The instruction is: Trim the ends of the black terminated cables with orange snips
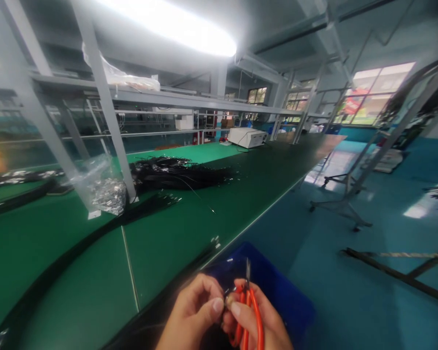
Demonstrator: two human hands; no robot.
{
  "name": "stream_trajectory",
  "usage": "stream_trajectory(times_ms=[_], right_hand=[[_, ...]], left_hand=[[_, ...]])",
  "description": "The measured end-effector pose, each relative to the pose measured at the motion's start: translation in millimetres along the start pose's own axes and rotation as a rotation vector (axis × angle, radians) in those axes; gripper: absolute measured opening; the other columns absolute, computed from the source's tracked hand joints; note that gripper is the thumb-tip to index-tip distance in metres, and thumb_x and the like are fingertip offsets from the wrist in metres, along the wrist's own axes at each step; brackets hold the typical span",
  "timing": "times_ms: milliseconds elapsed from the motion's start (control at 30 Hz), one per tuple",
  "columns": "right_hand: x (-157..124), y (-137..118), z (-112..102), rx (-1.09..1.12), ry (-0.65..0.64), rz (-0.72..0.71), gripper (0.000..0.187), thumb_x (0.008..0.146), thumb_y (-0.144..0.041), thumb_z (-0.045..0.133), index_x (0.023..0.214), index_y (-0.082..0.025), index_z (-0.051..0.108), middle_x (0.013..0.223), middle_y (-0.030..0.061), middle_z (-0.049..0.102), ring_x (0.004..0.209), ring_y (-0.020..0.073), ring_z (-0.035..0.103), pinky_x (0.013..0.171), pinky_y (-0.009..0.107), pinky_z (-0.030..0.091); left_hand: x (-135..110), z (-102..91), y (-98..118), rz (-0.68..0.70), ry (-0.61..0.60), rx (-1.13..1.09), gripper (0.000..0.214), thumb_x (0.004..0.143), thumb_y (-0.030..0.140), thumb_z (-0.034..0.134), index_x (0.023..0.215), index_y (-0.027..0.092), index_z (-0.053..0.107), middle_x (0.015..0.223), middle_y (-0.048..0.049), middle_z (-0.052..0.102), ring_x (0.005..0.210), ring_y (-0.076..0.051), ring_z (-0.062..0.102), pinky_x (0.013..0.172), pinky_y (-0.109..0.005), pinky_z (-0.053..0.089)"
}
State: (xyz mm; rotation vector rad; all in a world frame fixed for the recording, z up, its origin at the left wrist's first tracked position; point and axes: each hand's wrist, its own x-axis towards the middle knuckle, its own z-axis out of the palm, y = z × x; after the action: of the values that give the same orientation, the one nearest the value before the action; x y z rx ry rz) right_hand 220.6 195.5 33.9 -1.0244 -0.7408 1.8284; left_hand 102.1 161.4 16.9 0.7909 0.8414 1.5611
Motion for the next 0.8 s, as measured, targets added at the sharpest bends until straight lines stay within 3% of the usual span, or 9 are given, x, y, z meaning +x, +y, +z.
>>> stream_trajectory(times_ms=[133, 233, 367, 433, 500, 600, 700, 800], right_hand=[[1, -2, 2, 0.026, 0.032, 0.028, 0.045, 0.051, -0.027, 0.084, 0.089, -0.018, 0.061, 0.064, -0.0001, 0.070, 0.051, 0.0157, 0.064, 0.048, 0.025, 0.049], [0, -5, 4, 0.023, 0.039, 0.033, 0.044, 0.052, -0.026, 0.083, 0.090, -0.019, 0.061, 0.062, -0.0007, 0.069, 0.049, 0.0148, 0.063, 0.048, 0.025, 0.048], [-1, -5, 6, 0.013, 0.035, 0.030, 0.042, 0.053, -0.025, 0.082, 0.089, -0.018, 0.061, 0.061, 0.0003, 0.070, 0.051, 0.0162, 0.064, 0.047, 0.025, 0.048], [0, -4, 6, 0.014, 0.038, 0.036, 0.042, 0.054, -0.025, 0.081, 0.089, -0.018, 0.061, 0.061, 0.0009, 0.070, 0.050, 0.0166, 0.064, 0.045, 0.024, 0.046], [2, -3, 6, 0.031, 0.040, 0.041, 0.042, 0.053, -0.025, 0.082, 0.089, -0.018, 0.060, 0.061, 0.0008, 0.070, 0.049, 0.0163, 0.063, 0.043, 0.024, 0.046], [4, -3, 7, 0.060, 0.047, 0.053, 0.045, 0.052, -0.024, 0.083, 0.090, -0.018, 0.059, 0.061, 0.0003, 0.070, 0.050, 0.0158, 0.063, 0.045, 0.024, 0.047], [5, -3, 9, 0.061, 0.067, 0.072, 0.051, 0.050, -0.024, 0.084, 0.093, -0.017, 0.058, 0.061, -0.0001, 0.070, 0.048, 0.0145, 0.061, 0.045, 0.024, 0.046], [6, -1, 9, 0.048, 0.064, 0.074, 0.053, 0.050, -0.026, 0.084, 0.094, -0.017, 0.057, 0.060, -0.0007, 0.069, 0.043, 0.0122, 0.056, 0.041, 0.023, 0.043]], left_hand=[[-5, -4.2, 11, 0.035, 0.091, 0.166, 0.023, 0.078, 0.037, 0.067, 0.080, 0.017, 0.057, 0.070, 0.0015, 0.056, 0.062, -0.012, 0.052, 0.061, -0.024, 0.042], [-6, -0.2, 16, 0.077, 0.085, 0.353, 0.022, 0.079, 0.036, 0.065, 0.091, 0.018, 0.058, 0.073, 0.0005, 0.056, 0.064, -0.014, 0.054, 0.061, -0.025, 0.044], [-1, 2.8, 10, 0.051, 0.004, 0.220, 0.023, 0.080, 0.038, 0.062, 0.074, 0.018, 0.053, 0.066, 0.0003, 0.057, 0.056, -0.014, 0.055, 0.056, -0.028, 0.046], [0, 0.0, 9, 0.026, 0.041, 0.228, 0.023, 0.080, 0.038, 0.060, 0.072, 0.018, 0.051, 0.068, 0.0000, 0.057, 0.058, -0.014, 0.054, 0.057, -0.028, 0.046], [-3, -3.5, 10, 0.130, 0.168, 0.475, 0.017, 0.083, 0.033, 0.056, 0.075, 0.018, 0.054, 0.074, -0.0014, 0.057, 0.063, -0.015, 0.054, 0.060, -0.027, 0.046], [-9, -5.4, 13, 0.448, 0.308, 1.007, 0.012, 0.086, 0.017, 0.049, 0.089, 0.022, 0.059, 0.085, -0.0036, 0.061, 0.074, -0.017, 0.058, 0.067, -0.026, 0.047], [-13, -3.7, 11, 0.702, 0.300, 1.370, 0.024, 0.085, 0.010, 0.050, 0.098, 0.026, 0.062, 0.101, -0.0056, 0.062, 0.085, -0.019, 0.061, 0.072, -0.027, 0.048], [-13, -3.9, 9, 0.775, 0.310, 1.475, 0.022, 0.087, 0.012, 0.052, 0.093, 0.027, 0.067, 0.102, -0.0063, 0.063, 0.084, -0.020, 0.062, 0.072, -0.029, 0.047]])
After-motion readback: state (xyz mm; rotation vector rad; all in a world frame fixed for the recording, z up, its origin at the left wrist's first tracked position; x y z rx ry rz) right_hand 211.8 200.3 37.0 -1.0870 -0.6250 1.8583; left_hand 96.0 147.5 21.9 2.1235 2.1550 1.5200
